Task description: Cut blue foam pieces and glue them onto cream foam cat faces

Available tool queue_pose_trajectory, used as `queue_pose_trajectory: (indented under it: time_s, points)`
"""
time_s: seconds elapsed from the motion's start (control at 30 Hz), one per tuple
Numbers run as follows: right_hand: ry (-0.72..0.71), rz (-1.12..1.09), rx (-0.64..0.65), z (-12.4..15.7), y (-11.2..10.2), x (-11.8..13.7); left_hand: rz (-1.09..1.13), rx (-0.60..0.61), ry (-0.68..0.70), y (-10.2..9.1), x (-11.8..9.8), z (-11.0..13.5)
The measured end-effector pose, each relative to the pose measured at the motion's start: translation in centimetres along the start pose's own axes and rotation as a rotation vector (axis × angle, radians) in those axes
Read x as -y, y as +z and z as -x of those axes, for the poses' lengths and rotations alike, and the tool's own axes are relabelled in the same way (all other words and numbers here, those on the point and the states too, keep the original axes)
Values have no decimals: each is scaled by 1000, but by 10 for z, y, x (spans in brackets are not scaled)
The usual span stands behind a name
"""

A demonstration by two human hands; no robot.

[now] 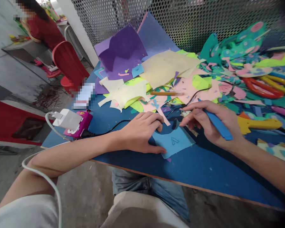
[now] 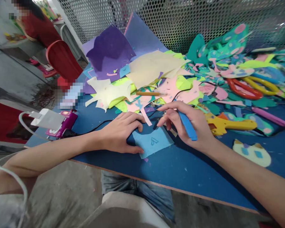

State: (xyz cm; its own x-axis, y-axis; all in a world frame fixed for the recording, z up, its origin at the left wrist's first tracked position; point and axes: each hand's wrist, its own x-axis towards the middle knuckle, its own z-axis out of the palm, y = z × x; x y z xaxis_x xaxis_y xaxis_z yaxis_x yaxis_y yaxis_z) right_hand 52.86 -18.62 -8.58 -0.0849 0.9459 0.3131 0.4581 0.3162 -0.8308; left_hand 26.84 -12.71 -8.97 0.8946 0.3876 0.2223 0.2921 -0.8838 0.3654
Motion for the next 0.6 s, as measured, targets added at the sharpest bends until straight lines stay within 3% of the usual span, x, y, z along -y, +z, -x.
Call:
queue_pose_trajectory:
  time_s: [0.2, 0.33, 0.47, 0.6]
  points:
    - [-120, 154, 188, -4, -3, -9, 112, 63, 45, 2, 3, 0]
    - [-156, 172, 245, -6, -5, -10, 156, 12, 146, -1, 7, -4]
    - [-11, -113, 171, -6, -5, -6, 295, -129, 143, -6, 10, -9]
    - [120, -314, -27, -9, -3, -6, 468, -209, -21, -5, 13, -12]
